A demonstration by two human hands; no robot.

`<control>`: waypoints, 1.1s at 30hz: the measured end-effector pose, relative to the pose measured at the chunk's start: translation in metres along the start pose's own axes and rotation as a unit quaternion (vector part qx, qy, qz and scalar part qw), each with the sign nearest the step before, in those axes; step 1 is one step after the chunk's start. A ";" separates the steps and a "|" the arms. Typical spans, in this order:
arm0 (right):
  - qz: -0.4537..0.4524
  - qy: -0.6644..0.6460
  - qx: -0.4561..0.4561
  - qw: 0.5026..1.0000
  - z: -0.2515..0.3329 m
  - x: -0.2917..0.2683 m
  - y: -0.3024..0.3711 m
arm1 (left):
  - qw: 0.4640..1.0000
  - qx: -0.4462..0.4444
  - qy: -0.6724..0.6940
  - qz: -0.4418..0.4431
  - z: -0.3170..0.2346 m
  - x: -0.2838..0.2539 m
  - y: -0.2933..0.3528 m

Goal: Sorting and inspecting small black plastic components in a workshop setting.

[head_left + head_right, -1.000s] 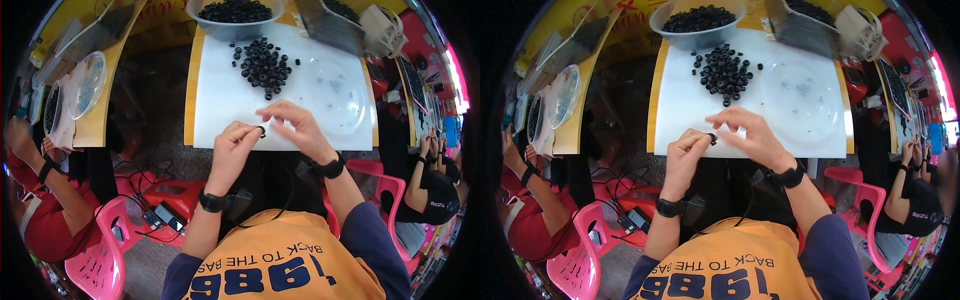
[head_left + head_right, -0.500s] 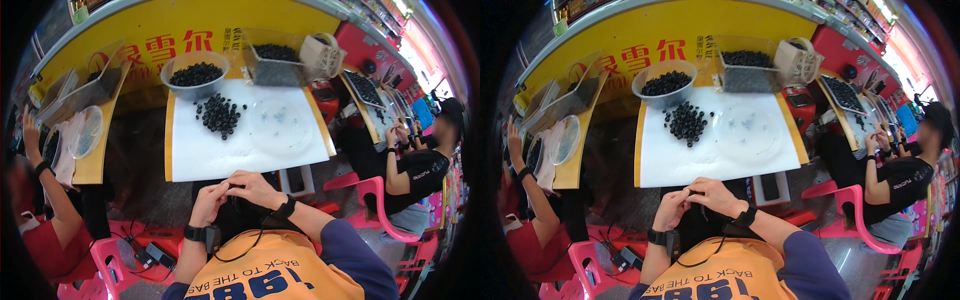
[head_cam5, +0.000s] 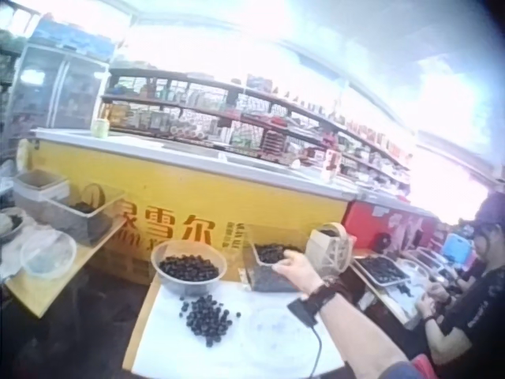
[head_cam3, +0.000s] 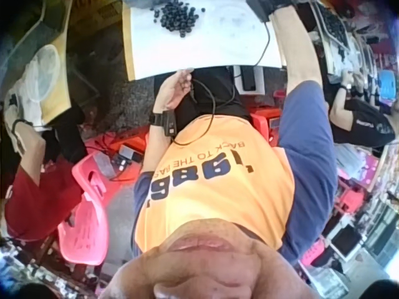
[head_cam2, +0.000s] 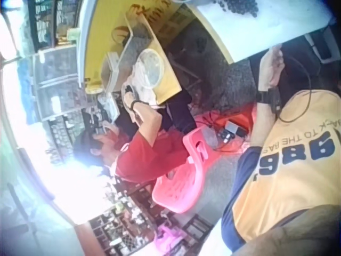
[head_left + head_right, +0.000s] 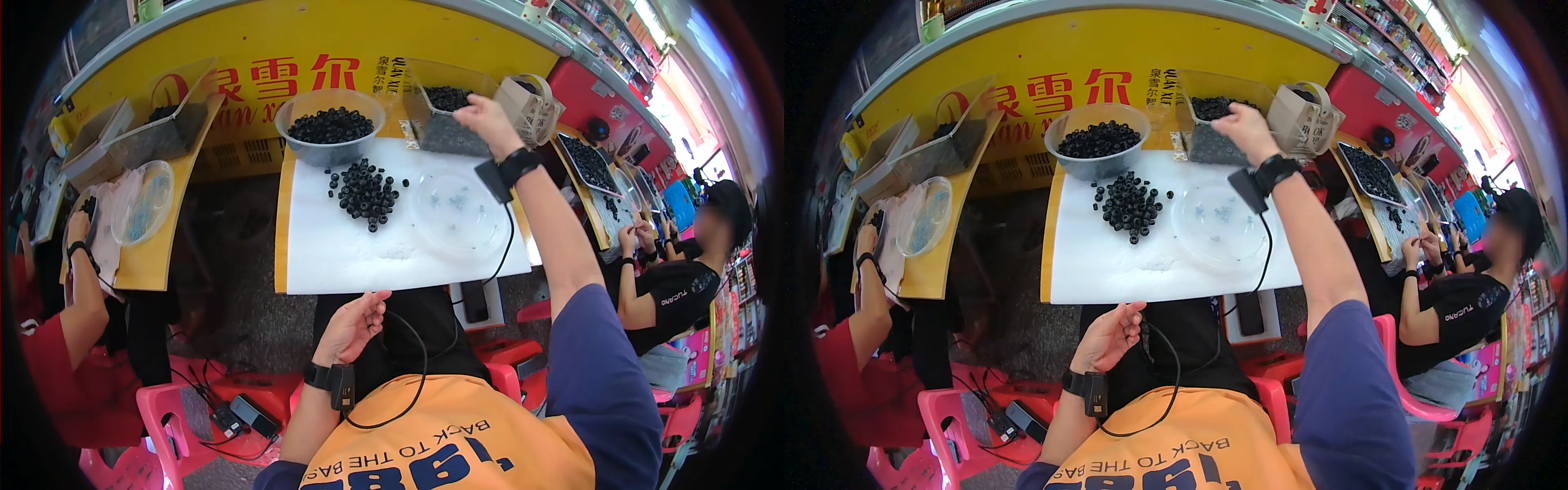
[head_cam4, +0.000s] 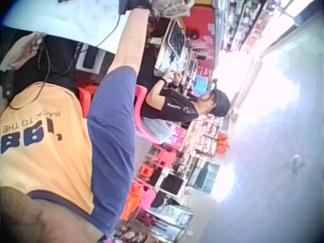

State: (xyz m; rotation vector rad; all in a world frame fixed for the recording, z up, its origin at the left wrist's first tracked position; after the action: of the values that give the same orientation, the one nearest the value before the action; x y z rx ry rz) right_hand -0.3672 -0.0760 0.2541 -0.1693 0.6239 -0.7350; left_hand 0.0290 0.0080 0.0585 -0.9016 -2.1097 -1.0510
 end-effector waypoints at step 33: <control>0.109 -0.058 -0.026 0.992 -0.002 0.058 0.268 | 0.978 0.115 -0.102 -0.139 -0.002 -0.008 -0.003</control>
State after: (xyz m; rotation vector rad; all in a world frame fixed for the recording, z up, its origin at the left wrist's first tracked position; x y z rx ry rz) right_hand -0.1812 0.0832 0.1300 -0.1878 0.5410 -0.4944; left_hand 0.0315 0.0028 0.0522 -0.6374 -2.5242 -0.8489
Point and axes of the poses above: each hand's wrist, its own y-axis away from the middle knuckle, its own x-axis out of the palm, z = x × y, the point moved 2 cm from there along -y, towards the middle knuckle, and after that the axes turned 9 degrees about -z, right-handed, at the moved point
